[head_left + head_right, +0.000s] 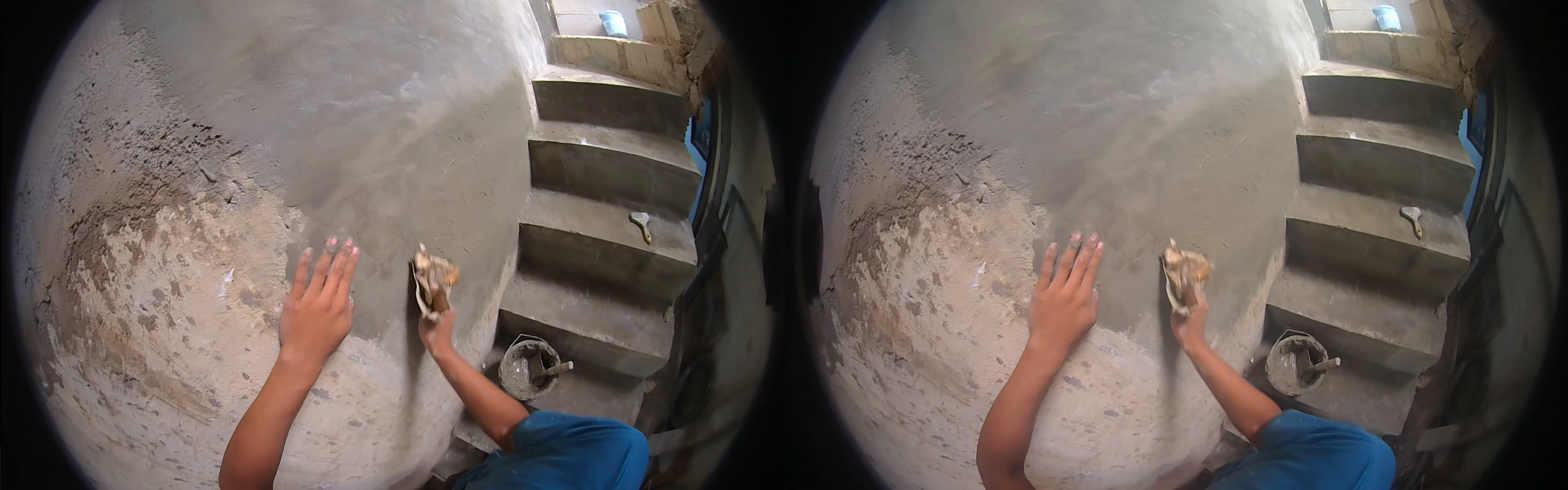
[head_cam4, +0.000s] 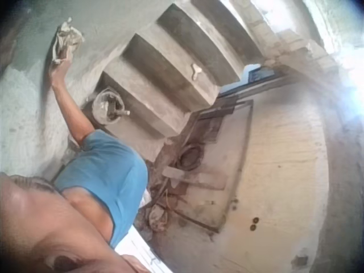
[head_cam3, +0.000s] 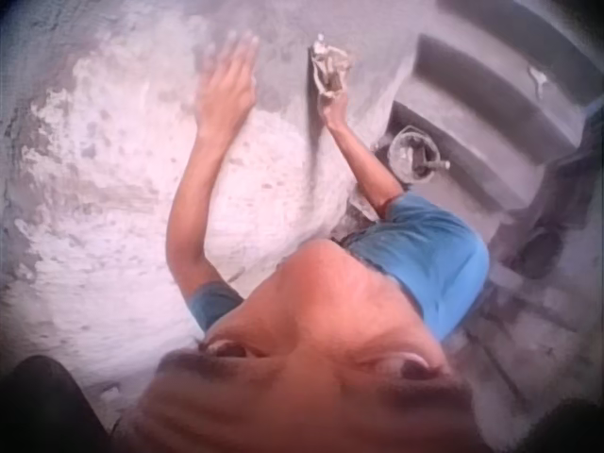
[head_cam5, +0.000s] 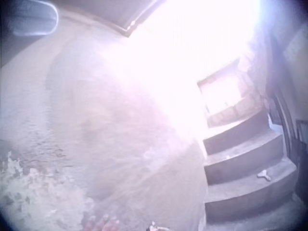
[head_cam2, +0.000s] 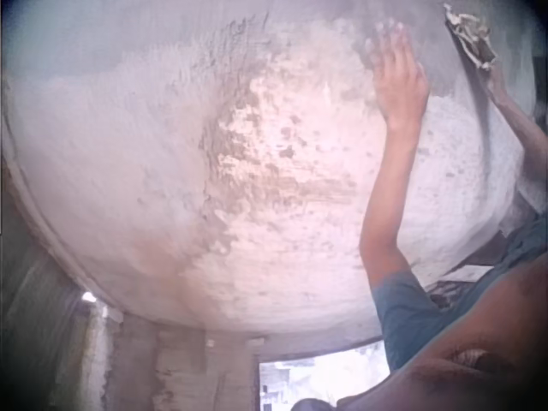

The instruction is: The person applies wet plaster to a curved wall using a trowel, then smooths the surface with a cloth. The person repeatedly scoops plaster from a bucket and spreads it along the wall, alternating between troweling and wiping motions.

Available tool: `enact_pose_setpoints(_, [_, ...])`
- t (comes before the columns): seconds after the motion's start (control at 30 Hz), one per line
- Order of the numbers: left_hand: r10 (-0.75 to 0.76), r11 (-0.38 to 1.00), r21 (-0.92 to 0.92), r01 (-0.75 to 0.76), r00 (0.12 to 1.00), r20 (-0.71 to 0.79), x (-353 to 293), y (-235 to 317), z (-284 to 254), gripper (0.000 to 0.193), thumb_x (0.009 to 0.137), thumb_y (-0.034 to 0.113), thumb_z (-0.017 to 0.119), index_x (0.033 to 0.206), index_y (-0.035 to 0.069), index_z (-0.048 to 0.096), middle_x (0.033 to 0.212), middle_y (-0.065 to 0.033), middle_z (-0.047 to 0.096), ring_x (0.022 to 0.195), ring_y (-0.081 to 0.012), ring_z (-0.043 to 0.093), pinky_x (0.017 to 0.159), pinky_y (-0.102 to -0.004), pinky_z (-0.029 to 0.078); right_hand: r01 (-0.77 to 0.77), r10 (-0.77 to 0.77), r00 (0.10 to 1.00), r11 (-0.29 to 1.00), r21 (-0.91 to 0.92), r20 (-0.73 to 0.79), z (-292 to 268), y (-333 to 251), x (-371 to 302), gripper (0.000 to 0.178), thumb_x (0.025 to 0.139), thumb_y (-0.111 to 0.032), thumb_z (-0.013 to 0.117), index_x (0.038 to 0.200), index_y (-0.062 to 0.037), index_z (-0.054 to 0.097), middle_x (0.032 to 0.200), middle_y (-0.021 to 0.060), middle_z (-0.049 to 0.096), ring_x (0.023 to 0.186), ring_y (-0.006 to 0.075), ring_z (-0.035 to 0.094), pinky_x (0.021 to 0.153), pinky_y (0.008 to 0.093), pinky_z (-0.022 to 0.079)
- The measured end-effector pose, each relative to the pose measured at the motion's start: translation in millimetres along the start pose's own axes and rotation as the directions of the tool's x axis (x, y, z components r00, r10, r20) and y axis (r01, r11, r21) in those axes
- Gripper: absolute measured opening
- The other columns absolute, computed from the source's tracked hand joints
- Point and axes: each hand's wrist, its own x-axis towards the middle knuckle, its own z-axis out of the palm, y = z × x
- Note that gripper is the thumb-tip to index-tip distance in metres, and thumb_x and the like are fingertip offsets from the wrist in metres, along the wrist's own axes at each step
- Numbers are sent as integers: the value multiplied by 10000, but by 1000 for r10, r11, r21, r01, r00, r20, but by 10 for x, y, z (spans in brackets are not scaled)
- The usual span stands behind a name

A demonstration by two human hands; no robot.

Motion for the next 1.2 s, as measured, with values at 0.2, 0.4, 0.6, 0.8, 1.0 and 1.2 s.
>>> enact_pose_setpoints(0.2, [21, 1000, 4, -21, 999, 27, 42, -23, -14, 707, 975, 332, 606, 1637, 146, 439, 1714, 6, 400, 1602, -193, 317, 1362, -467, 171, 460, -455, 886, 834, -306, 90, -2, -209, -94, 409, 979, -161, 670, 1337, 34, 653, 1312, 282, 681, 1238, 428, 672, 1040, 465, 544])
enact_pose_setpoints(0.4, [33, 998, 45, -33, 999, 9, -5, -25, 16, 657, 1024, 346, 540, 1635, 127, 437, 1714, -6, 399, 1612, -190, 290, 1366, -467, 145, -71, 10, 986, 930, -360, -168, -29, -194, 49, 273, 939, -24, 618, 1195, 32, 693, 969, 241, 769, 904, 420, 763, 767, 459, 573])
enact_pose_setpoints(0.6, [40, 996, 79, -38, 999, -30, -9, -19, 109, 626, 1054, 332, 482, 1641, 119, 428, 1715, -2, 401, 1615, -187, 284, 1368, -465, 125, 362, -398, 915, 882, -301, -66, 30, -254, 24, 300, 915, -7, 618, 1205, 27, 688, 907, 245, 744, 767, 370, 751, 673, 455, 553])
enact_pose_setpoints(0.8, [59, 995, 83, -57, 998, -23, -66, -31, 103, 590, 1071, 262, 414, 1641, 106, 425, 1720, -13, 397, 1622, -187, 274, 1370, -468, 102, -174, 19, 954, 845, -505, -298, -42, 7, -61, 294, 892, -27, 611, 1170, 17, 695, 894, 228, 744, 813, 412, 729, 721, 488, 559])
enact_pose_setpoints(1.0, [89, 991, 102, -87, 996, -23, -61, -25, 130, 581, 1079, 255, 384, 1635, 94, 428, 1715, -19, 408, 1615, -192, 294, 1368, -460, 116, 269, -336, 939, 854, -445, -79, 91, -186, -284, 294, 859, -6, 653, 1147, 0, 714, 937, 244, 750, 884, 424, 754, 769, 452, 576])
enact_pose_setpoints(1.2, [87, 990, 113, -83, 996, -31, -91, -39, 114, 566, 1085, 253, 387, 1627, 99, 444, 1709, -16, 418, 1610, -179, 302, 1366, -459, 132, -338, 194, 928, 801, -495, -318, -57, 86, -315, 257, 849, 7, 660, 1104, 11, 696, 917, 236, 751, 857, 451, 731, 749, 479, 563])
